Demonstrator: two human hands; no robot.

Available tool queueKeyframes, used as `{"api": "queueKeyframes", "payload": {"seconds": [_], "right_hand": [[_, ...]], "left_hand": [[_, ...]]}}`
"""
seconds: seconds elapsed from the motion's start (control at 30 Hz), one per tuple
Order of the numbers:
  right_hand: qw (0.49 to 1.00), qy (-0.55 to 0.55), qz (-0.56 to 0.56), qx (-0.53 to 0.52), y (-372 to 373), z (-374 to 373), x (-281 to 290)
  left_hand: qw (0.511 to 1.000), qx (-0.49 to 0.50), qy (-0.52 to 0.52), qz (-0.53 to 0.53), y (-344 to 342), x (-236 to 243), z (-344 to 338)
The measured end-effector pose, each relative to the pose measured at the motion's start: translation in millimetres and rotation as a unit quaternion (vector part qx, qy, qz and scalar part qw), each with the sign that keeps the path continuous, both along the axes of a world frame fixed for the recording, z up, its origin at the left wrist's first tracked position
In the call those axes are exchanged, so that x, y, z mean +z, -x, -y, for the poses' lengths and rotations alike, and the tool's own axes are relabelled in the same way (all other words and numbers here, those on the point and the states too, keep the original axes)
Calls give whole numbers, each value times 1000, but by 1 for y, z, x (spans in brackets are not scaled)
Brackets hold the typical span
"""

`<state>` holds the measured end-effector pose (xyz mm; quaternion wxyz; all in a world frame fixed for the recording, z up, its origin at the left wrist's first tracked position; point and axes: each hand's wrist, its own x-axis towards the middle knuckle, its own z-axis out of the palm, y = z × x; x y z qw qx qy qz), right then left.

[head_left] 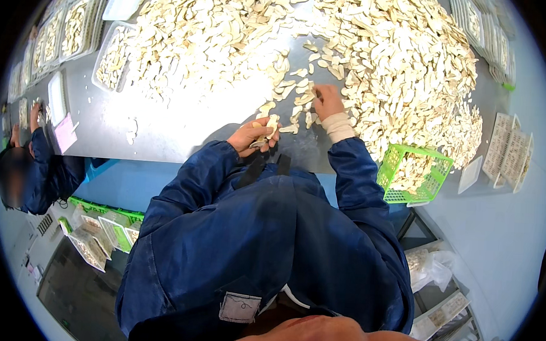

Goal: The person stands at a metal table and sorts a large pile of white seeds by hand. They pick up individual seeds, inspect them, and place them into a green basket or back onto the table.

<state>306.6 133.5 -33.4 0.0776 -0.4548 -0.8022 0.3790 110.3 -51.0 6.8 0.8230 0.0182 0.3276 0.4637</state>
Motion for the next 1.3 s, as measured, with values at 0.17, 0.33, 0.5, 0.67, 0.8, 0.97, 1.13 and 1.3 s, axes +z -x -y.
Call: {"api": "queueKeyframes", "payload": {"seconds": [0.17,0.33,0.5,0.67,0.8,0.97,1.13,1.3], "right_hand": [[997,-10,70,16,2,13,-12],[996,80,29,1,-9,16,-7],[988,151,-7,-35,-16,-17,-5],[985,152,-72,-44,-3,-23,18],[934,337,-115,32,28,20,68],[978,149,-133,61,64,14,39],[980,141,-116,77,97,5,3],[884,417,-211,-12,81,35,11]], "left_hand": [[999,32,10,-6,1,2,2],[998,56,35,-4,4,-6,7],[997,60,44,-7,6,-5,4],[996,71,46,-35,8,-8,5],[986,127,102,18,9,-7,5],[978,156,103,94,8,-21,13],[978,163,80,99,6,-32,17],[965,253,74,5,9,-5,3]]}}
